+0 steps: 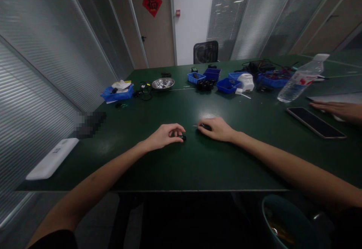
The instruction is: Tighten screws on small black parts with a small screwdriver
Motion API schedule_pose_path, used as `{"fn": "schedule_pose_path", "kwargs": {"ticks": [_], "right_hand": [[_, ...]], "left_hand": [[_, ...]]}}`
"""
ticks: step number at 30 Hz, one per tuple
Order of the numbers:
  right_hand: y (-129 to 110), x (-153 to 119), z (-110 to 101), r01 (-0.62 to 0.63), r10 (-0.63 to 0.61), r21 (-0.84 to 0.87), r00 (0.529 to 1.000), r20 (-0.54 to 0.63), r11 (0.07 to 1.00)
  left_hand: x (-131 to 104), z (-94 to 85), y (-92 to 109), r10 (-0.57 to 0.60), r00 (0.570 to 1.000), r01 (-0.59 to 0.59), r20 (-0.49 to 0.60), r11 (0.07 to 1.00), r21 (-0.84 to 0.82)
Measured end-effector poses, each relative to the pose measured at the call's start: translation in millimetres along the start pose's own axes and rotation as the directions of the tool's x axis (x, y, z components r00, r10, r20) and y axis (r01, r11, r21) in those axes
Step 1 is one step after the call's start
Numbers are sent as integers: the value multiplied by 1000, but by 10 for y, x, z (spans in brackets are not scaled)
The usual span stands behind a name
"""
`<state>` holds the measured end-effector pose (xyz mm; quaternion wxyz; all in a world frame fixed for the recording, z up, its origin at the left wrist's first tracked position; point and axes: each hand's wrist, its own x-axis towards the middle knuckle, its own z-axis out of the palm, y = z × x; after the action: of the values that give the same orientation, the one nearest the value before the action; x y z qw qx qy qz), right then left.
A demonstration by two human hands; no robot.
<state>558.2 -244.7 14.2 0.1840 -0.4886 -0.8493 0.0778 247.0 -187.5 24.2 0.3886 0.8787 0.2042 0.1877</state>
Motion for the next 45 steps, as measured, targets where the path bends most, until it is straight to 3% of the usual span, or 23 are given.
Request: {"fn": "schedule_pose_path", "kwargs": {"ticks": [4, 8, 21, 45], "right_hand": [[-289, -33, 50, 138, -135, 235, 990, -30, 962], [-435, -52, 78, 248, -266, 260, 963, 37, 933], [-435, -57, 107, 268, -269, 104, 963, -2, 958], [-465, -53, 139, 246, -247, 43, 969, 28, 968]], "left_hand": [[-14, 37, 32, 14, 999, -14, 50, 1000, -2], [-17, 45, 12, 20, 998, -21, 62, 999, 25], [18, 8, -33, 120, 988, -130, 102, 987, 98], [28, 1, -78, 104, 988, -118, 114, 986, 122]]}}
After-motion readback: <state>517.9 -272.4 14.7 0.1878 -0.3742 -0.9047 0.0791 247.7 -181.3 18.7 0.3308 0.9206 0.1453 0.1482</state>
